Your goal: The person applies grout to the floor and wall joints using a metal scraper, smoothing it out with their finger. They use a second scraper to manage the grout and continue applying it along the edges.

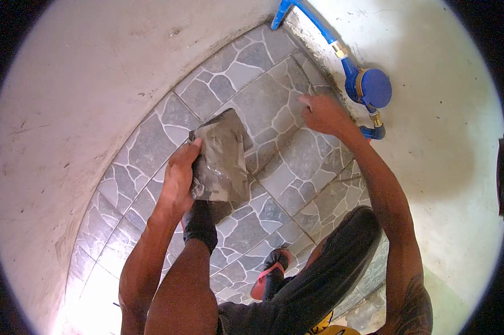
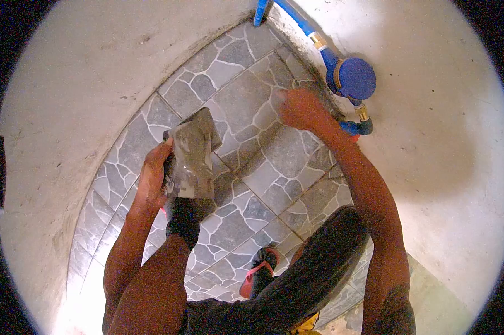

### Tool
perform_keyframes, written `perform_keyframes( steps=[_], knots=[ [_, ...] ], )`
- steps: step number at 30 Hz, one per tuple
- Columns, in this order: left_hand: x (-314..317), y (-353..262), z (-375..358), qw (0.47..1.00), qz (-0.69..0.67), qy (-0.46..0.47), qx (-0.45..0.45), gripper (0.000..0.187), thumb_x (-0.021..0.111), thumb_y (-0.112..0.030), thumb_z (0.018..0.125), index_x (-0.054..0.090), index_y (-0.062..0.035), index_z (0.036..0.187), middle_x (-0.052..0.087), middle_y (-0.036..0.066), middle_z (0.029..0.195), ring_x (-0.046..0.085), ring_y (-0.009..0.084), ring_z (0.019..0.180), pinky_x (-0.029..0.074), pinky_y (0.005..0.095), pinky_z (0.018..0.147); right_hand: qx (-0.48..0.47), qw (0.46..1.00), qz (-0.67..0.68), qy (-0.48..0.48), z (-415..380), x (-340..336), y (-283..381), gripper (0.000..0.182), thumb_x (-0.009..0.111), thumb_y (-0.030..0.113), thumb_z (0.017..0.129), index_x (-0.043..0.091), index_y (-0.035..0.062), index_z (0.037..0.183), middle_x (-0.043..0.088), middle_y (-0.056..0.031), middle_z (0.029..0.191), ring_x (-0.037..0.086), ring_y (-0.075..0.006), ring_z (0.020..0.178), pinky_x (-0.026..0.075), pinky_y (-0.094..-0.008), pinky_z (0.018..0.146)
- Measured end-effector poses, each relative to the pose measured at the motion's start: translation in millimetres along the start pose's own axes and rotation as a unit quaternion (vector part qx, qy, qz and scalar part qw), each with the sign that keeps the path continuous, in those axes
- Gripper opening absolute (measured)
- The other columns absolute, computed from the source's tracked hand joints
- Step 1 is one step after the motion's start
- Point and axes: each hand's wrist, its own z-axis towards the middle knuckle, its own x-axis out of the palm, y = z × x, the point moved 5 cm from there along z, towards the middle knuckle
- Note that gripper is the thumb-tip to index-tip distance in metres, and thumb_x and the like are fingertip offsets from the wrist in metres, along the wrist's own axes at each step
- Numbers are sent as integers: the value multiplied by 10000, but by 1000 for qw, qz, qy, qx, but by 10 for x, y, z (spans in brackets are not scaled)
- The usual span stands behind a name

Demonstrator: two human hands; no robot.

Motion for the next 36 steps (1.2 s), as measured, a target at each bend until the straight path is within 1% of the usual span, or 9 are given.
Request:
perform_keyframes(
  steps=[2, 5, 9, 14, 20, 23, 27, 29, 36],
  knots=[
    [76, -53, 1, 1000, -12, 12, 5, 367, 525, -358, 933, 595, -26, 1073, 624, 57, 907, 607, 158, 772, 515, 312, 726, 33, 979, 198, 38, -114, -194, 327, 335, 514, 87, 860, 591, -13, 1170, 623, -109, 725, 593, -166, 587, 485, -318, 531],
    [61, -58, 37, 1000, -20, 15, 6, 373, 521, -357, 935, 594, -21, 1081, 628, 64, 901, 616, 169, 755, 524, 319, 707, 101, 895, 425, 87, -267, -270, 549, 327, 515, 120, 909, 566, -26, 1196, 563, -61, 677, 525, -110, 559, 449, -274, 498],
    [128, -97, 10, 1000, -29, -10, 3, 305, 496, -292, 953, 589, -9, 1019, 612, 48, 843, 602, 137, 695, 511, 290, 636, 108, 841, 525, 75, -381, -379, 795, 309, 497, 126, 924, 560, -36, 1180, 571, -54, 701, 532, -115, 565, 438, -278, 502],
    [110, -47, 49, 998, -42, 23, 28, 370, 508, -343, 945, 592, -16, 1096, 639, 78, 921, 630, 177, 772, 532, 324, 710, 122, 785, 601, 83, -469, -440, 919, 300, 497, 125, 930, 551, -29, 1182, 564, -49, 745, 531, -129, 580, 427, -269, 515],
    [186, -41, 51, 999, -9, 16, 32, 358, 498, -329, 956, 591, -16, 1102, 641, 70, 935, 631, 165, 789, 529, 306, 718, 123, 771, 619, 82, -594, -510, 1053, 288, 506, 115, 934, 556, -13, 1187, 557, -41, 742, 531, -120, 590, 430, -262, 521],
    [209, -21, 77, 999, -10, 35, 37, 357, 499, -326, 955, 591, -15, 1104, 644, 66, 943, 630, 154, 787, 528, 295, 713, 61, 847, 523, 73, -646, -587, 1135, 308, 515, 110, 934, 549, 1, 1220, 557, -32, 733, 534, -104, 608, 441, -258, 536],
    [333, -76, -21, 998, -19, 53, 41, 345, 504, -315, 954, 596, -16, 1098, 648, 63, 940, 631, 144, 778, 529, 288, 703, 29, 896, 437, 76, -700, -607, 1222, 339, 511, 121, 940, 537, 24, 1265, 552, -21, 727, 524, -86, 625, 445, -250, 559],
    [333, -68, -19, 998, -19, 57, 34, 336, 509, -309, 952, 601, -15, 1087, 648, 61, 927, 630, 143, 768, 529, 289, 698, -30, 914, 403, 45, -688, -641, 1286, 354, 506, 132, 943, 530, 34, 1282, 548, -16, 727, 513, -79, 628, 444, -247, 566],
    [471, -147, -118, 997, -31, 63, 37, 328, 522, -305, 944, 608, -13, 1066, 649, 61, 908, 633, 142, 761, 530, 293, 694, -25, 932, 357, 55, -596, -548, 1297, 398, 500, 137, 929, 502, 14, 1307, 538, -13, 726, 489, -70, 628, 444, -247, 570]
  ],
)
